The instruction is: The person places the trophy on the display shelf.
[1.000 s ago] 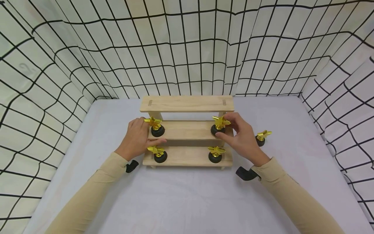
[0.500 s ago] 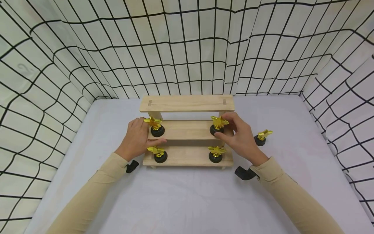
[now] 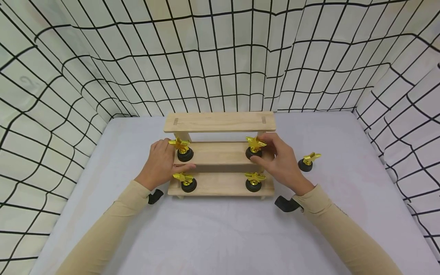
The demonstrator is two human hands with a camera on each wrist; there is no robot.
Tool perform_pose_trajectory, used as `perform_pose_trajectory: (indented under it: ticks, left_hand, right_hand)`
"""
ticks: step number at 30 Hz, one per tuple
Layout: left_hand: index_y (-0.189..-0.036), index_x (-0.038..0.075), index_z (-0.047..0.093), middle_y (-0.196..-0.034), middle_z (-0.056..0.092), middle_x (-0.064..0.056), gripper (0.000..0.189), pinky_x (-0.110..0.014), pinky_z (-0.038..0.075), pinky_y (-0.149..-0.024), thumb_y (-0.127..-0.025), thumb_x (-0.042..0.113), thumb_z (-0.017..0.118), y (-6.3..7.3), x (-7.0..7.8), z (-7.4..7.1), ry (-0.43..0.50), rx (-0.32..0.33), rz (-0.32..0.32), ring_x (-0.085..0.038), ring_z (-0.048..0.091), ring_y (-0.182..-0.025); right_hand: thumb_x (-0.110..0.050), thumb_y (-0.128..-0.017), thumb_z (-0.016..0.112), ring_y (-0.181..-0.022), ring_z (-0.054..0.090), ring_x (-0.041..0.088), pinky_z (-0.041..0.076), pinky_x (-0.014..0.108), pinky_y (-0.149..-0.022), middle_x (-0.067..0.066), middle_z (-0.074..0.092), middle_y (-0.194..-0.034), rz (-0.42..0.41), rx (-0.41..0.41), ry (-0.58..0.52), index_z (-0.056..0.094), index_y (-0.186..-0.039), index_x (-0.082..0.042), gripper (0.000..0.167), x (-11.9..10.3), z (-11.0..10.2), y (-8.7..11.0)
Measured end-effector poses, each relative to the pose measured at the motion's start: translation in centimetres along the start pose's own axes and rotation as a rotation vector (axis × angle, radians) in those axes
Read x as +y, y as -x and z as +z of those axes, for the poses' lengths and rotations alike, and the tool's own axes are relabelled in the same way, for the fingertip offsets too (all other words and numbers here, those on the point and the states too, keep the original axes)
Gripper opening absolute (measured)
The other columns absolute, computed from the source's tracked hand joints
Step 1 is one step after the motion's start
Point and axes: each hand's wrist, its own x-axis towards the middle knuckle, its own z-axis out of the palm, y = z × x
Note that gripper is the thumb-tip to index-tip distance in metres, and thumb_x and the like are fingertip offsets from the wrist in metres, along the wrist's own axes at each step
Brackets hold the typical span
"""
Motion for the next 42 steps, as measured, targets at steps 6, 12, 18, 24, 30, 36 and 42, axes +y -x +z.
perform_pose_trajectory:
  ticks: [6, 12, 18, 24, 30, 36, 42]
  left_hand:
    - [-0.101, 0.002, 0.053, -0.09, 0.048, -0.01, 0.077, -0.049, 0.04, -0.096, -0.076, 0.071, 0.078, 0.0, 0.1, -0.1, 0.002, 0.0, 0.001, -0.029, 0.049, -0.092]
    - [-0.091, 0.004, 0.05, -0.087, 0.048, -0.01, 0.079, -0.048, 0.04, -0.094, -0.079, 0.08, 0.068, 0.0, 0.1, -0.1, -0.003, 0.012, 0.011, -0.029, 0.049, -0.09]
    - [-0.094, 0.002, 0.054, -0.087, 0.048, -0.01, 0.1, -0.048, 0.04, -0.093, -0.079, 0.098, 0.032, 0.0, 0.2, -0.1, 0.0, 0.007, -0.001, -0.03, 0.048, -0.09]
    - [-0.096, 0.001, 0.054, -0.089, 0.048, -0.011, 0.096, -0.049, 0.04, -0.094, -0.081, 0.095, 0.043, 0.1, 0.3, -0.2, 0.011, 0.005, -0.007, -0.03, 0.048, -0.091]
    - [-0.094, 0.002, 0.053, -0.088, 0.048, -0.01, 0.085, -0.049, 0.04, -0.094, -0.081, 0.086, 0.059, 0.0, 0.3, -0.3, 0.017, 0.005, -0.007, -0.03, 0.048, -0.09]
    - [-0.096, 0.001, 0.053, -0.088, 0.047, -0.01, 0.106, -0.05, 0.04, -0.094, -0.077, 0.1, 0.022, -0.1, 0.3, -0.3, 0.028, 0.001, -0.015, -0.03, 0.047, -0.089]
    - [-0.096, 0.001, 0.053, -0.088, 0.047, -0.01, 0.106, -0.05, 0.04, -0.095, -0.077, 0.101, 0.021, -0.1, 0.3, -0.3, 0.03, -0.001, -0.019, -0.03, 0.046, -0.089]
  right_hand:
    - [0.005, -0.078, 0.086, -0.107, 0.058, -0.008, 0.048, 0.005, -0.092, 0.01, 0.063, -0.125, 0.008, -0.009, 0.046, 0.052, -0.129, 0.0, 0.061, 0.0, 0.0, 0.0]
    - [0.005, -0.078, 0.086, -0.114, 0.055, -0.012, 0.046, 0.004, -0.097, 0.012, 0.062, -0.13, 0.02, -0.015, 0.048, 0.052, -0.13, 0.001, 0.062, -0.1, -0.1, 0.1]
    - [0.005, -0.078, 0.086, -0.111, 0.059, -0.004, 0.047, 0.008, -0.102, 0.01, 0.063, -0.125, 0.011, 0.011, 0.053, 0.053, -0.128, 0.0, 0.061, -0.4, -1.3, 0.6]
    - [0.006, -0.078, 0.086, -0.104, 0.061, 0.002, 0.048, 0.006, -0.097, 0.01, 0.063, -0.111, 0.002, 0.062, 0.103, 0.054, -0.128, -0.001, 0.06, -0.6, -2.9, 1.1]
    - [0.012, -0.074, 0.086, -0.104, 0.06, -0.005, 0.047, 0.004, -0.097, 0.007, 0.062, -0.112, -0.003, 0.108, 0.152, 0.052, -0.128, 0.004, 0.064, -0.4, -5.2, 1.6]
    - [0.013, -0.074, 0.086, -0.103, 0.06, -0.006, 0.046, 0.003, -0.096, -0.008, 0.059, -0.113, 0.042, 0.147, 0.157, 0.054, -0.128, 0.002, 0.064, -0.2, -7.1, 2.1]
    - [0.017, -0.073, 0.084, -0.104, 0.062, 0.0, 0.047, 0.005, -0.096, -0.009, 0.06, -0.113, 0.043, 0.169, 0.122, 0.055, -0.127, 0.003, 0.063, 0.7, -9.0, 2.5]
